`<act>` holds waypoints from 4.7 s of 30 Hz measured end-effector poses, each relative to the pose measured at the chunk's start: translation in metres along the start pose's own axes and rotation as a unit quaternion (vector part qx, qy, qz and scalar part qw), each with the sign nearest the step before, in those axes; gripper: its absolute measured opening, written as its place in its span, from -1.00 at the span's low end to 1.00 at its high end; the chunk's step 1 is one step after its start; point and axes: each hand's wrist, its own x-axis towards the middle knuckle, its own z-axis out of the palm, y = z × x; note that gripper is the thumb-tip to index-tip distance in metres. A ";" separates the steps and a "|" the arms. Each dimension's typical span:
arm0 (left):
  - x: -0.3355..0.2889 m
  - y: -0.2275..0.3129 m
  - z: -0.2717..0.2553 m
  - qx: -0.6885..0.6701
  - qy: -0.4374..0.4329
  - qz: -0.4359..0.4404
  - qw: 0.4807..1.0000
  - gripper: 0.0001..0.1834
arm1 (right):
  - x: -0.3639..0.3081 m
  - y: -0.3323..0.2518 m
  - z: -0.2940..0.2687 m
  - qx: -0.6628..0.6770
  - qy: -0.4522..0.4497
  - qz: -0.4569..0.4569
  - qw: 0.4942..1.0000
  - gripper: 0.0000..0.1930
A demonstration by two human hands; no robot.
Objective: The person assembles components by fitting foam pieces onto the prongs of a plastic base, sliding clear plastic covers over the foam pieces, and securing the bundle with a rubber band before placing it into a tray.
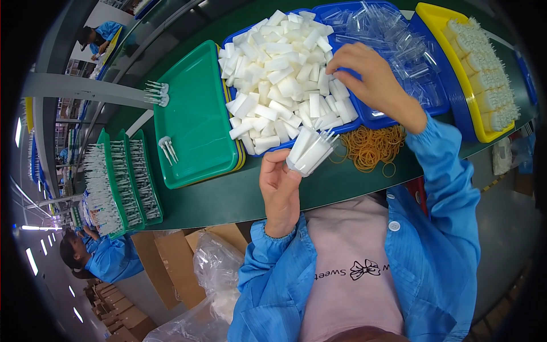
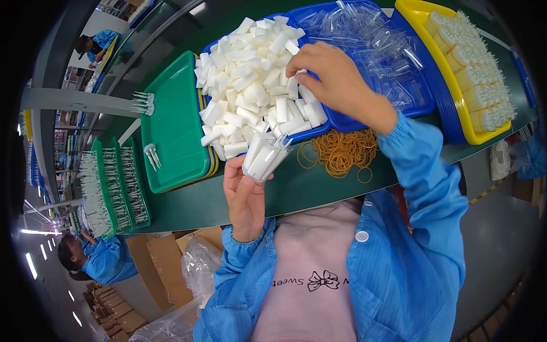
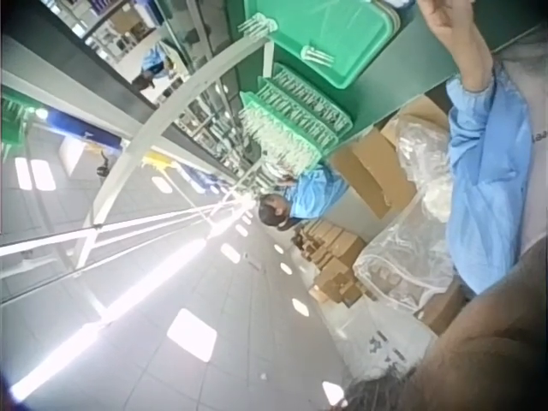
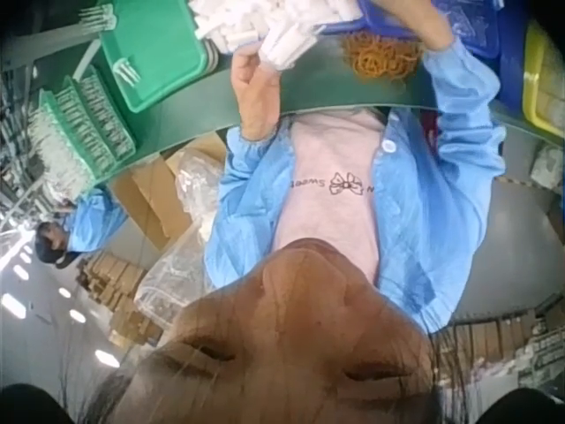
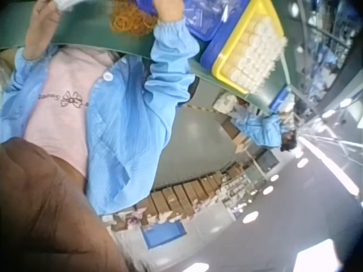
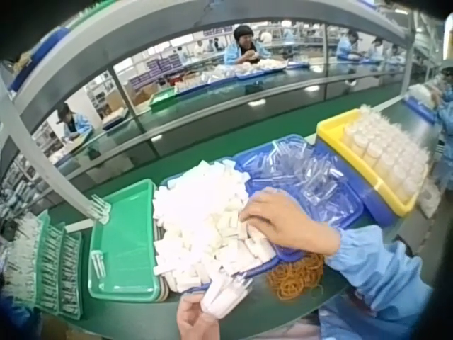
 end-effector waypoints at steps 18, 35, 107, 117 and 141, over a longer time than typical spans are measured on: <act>-0.017 0.004 -0.005 0.000 -0.012 0.002 1.000 -0.61 | 0.034 0.047 0.043 -0.447 -0.187 -0.089 0.870 -0.91; -0.016 0.002 -0.005 -0.007 -0.018 0.002 1.000 -0.58 | 0.010 0.038 -0.034 -0.086 -0.068 0.057 0.992 -0.94; -0.003 0.030 0.033 0.487 -0.139 0.256 0.823 -0.41 | -0.044 -0.077 -0.041 0.231 -0.104 0.166 0.953 -0.82; -0.008 0.023 0.032 0.475 -0.127 0.272 0.827 -0.40 | -0.052 -0.074 -0.038 0.388 -0.107 0.244 0.883 -0.83; -0.013 0.014 0.023 0.438 -0.077 0.289 0.848 -0.44 | -0.046 -0.084 -0.035 0.282 -0.105 0.193 0.934 -0.84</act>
